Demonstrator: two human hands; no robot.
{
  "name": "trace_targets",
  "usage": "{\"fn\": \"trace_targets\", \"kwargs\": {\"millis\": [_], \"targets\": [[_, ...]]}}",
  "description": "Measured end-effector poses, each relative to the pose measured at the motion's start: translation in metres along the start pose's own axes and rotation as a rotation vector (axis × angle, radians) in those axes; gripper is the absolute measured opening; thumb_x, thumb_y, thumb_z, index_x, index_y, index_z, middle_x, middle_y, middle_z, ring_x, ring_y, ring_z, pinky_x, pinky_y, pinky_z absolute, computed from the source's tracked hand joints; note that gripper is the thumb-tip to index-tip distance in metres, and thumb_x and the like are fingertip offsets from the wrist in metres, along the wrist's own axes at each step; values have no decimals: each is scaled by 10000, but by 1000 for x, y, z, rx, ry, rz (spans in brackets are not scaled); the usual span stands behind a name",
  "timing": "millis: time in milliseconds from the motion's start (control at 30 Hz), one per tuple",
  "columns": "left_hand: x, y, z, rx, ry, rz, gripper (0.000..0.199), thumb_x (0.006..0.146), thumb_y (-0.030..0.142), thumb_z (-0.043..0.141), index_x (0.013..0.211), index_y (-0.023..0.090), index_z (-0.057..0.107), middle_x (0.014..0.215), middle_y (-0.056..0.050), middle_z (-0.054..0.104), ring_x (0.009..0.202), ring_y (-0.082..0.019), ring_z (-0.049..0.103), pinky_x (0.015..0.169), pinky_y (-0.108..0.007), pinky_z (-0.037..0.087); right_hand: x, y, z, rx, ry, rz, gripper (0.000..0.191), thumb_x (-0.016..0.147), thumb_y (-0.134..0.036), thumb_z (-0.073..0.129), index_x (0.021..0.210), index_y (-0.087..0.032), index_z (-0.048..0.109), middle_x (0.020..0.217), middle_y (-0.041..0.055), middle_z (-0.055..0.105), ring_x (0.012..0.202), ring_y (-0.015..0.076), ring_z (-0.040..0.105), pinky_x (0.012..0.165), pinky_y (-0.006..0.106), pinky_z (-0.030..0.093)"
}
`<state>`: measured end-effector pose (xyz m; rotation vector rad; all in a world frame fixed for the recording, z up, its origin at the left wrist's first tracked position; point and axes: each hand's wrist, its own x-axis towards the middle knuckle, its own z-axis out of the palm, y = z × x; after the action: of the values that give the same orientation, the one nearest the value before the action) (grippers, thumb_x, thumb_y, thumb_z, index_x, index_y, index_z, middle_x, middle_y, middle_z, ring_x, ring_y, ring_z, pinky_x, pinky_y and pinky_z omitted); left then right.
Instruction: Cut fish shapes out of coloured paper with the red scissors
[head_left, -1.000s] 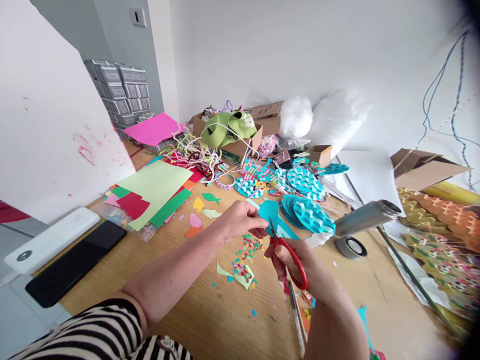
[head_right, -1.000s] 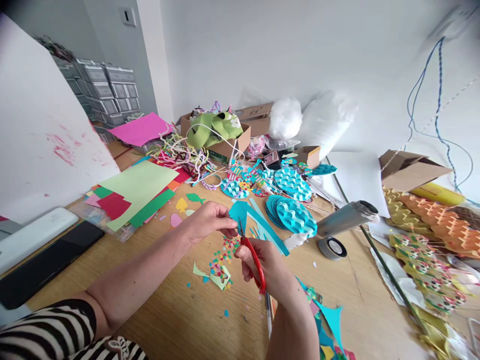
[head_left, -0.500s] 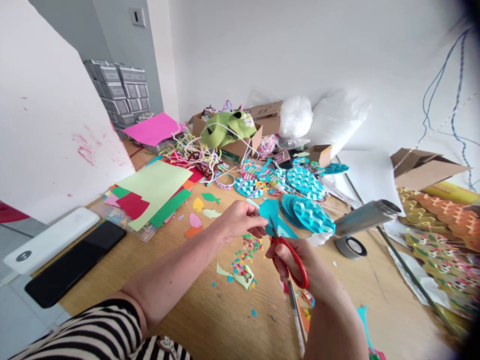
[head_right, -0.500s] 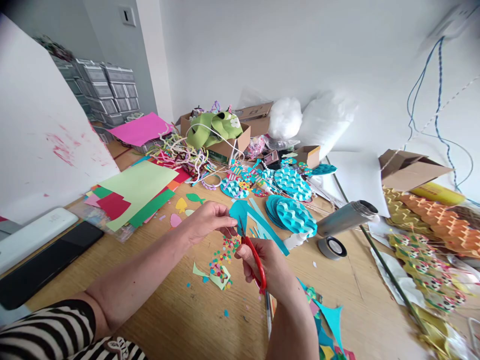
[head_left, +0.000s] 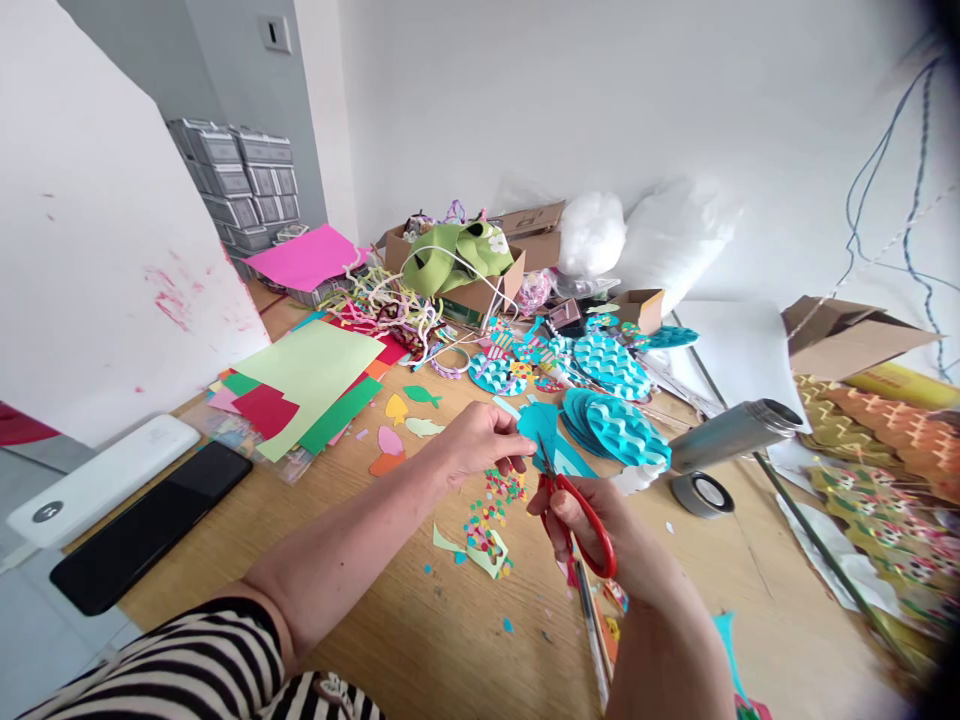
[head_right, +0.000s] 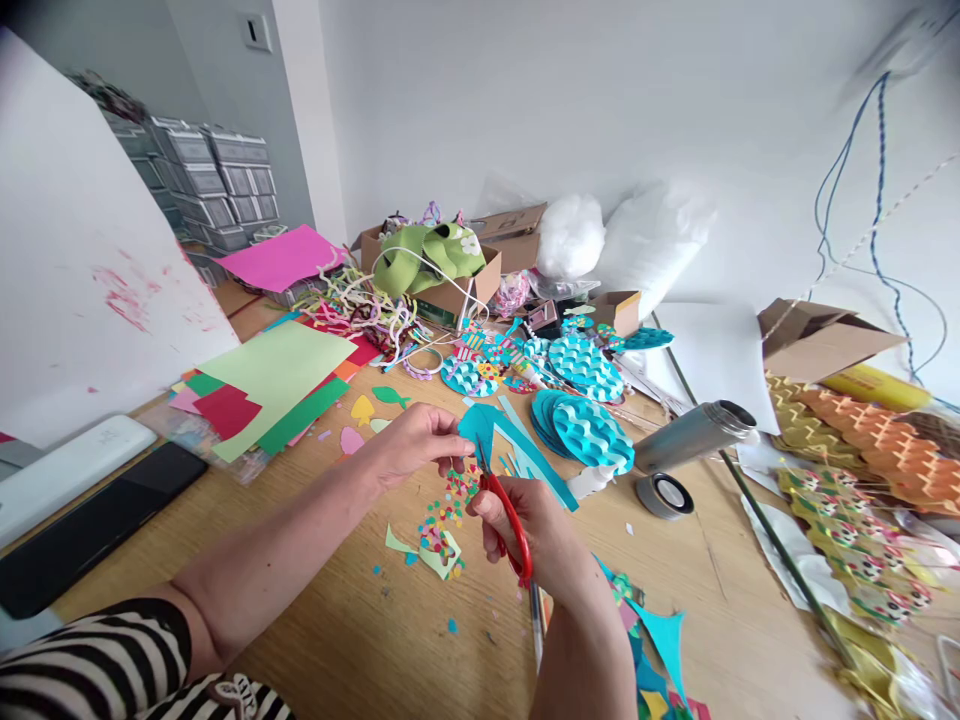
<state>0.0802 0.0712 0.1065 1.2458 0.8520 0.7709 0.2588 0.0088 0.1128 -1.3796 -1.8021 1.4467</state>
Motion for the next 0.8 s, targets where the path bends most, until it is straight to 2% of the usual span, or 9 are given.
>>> {"fn": "trace_targets", "kwargs": {"millis": [400, 800], "targets": [[-2, 3, 1, 4, -8, -10, 166, 669, 232, 632, 559, 122, 575, 499, -1, 565, 462, -80, 517, 483, -205, 401, 2, 1, -1, -41, -20, -45, 616, 775, -766, 445, 633, -171, 518, 510, 20, 573, 451, 124, 515, 461, 243, 378], [0, -1, 0, 7, -13, -3, 171, 662, 264, 633, 579, 124, 581, 521, -6, 582, 468, -81, 517, 483, -207, 401, 1, 7, -1, -15, -24, -32, 605, 776, -765, 445, 662, -174, 508, 473, -1, 540, 397, 110, 472, 407, 228, 336]]}}
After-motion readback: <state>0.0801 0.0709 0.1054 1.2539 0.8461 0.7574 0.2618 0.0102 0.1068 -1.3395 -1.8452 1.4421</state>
